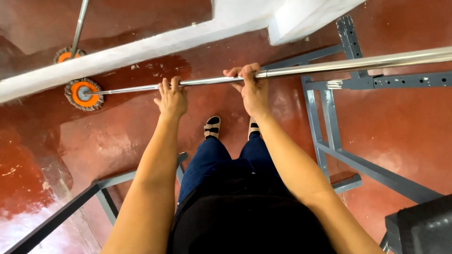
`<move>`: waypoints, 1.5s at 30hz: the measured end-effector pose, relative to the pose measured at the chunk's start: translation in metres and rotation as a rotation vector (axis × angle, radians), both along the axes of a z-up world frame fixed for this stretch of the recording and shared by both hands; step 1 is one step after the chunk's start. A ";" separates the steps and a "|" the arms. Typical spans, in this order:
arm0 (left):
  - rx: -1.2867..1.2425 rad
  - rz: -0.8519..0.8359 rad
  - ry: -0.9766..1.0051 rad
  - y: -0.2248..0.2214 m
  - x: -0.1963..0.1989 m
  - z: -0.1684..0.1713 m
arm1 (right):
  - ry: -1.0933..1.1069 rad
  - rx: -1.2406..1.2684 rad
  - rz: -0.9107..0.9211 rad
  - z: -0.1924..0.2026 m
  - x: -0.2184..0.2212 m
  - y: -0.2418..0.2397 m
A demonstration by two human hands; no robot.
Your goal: The recorder assembles a mop head to a pole and then mops a liquid spill on the gym floor near a mirror.
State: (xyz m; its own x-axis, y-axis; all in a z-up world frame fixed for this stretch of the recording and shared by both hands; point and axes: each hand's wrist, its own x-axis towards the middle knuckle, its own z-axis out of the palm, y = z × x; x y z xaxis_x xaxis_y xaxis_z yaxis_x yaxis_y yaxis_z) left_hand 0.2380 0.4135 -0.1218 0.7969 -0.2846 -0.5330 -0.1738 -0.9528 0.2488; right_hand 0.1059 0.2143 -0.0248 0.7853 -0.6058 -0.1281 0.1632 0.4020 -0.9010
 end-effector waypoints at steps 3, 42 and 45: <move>-0.047 0.062 -0.070 -0.051 -0.012 -0.003 | 0.076 -0.138 -0.111 0.024 -0.009 -0.027; -0.563 -0.463 -0.519 -0.144 -0.171 0.046 | -0.275 -0.330 -0.249 0.102 -0.153 -0.088; -0.067 -0.647 -0.770 -0.010 -0.126 -0.029 | -0.195 -0.333 -0.072 0.073 -0.109 0.013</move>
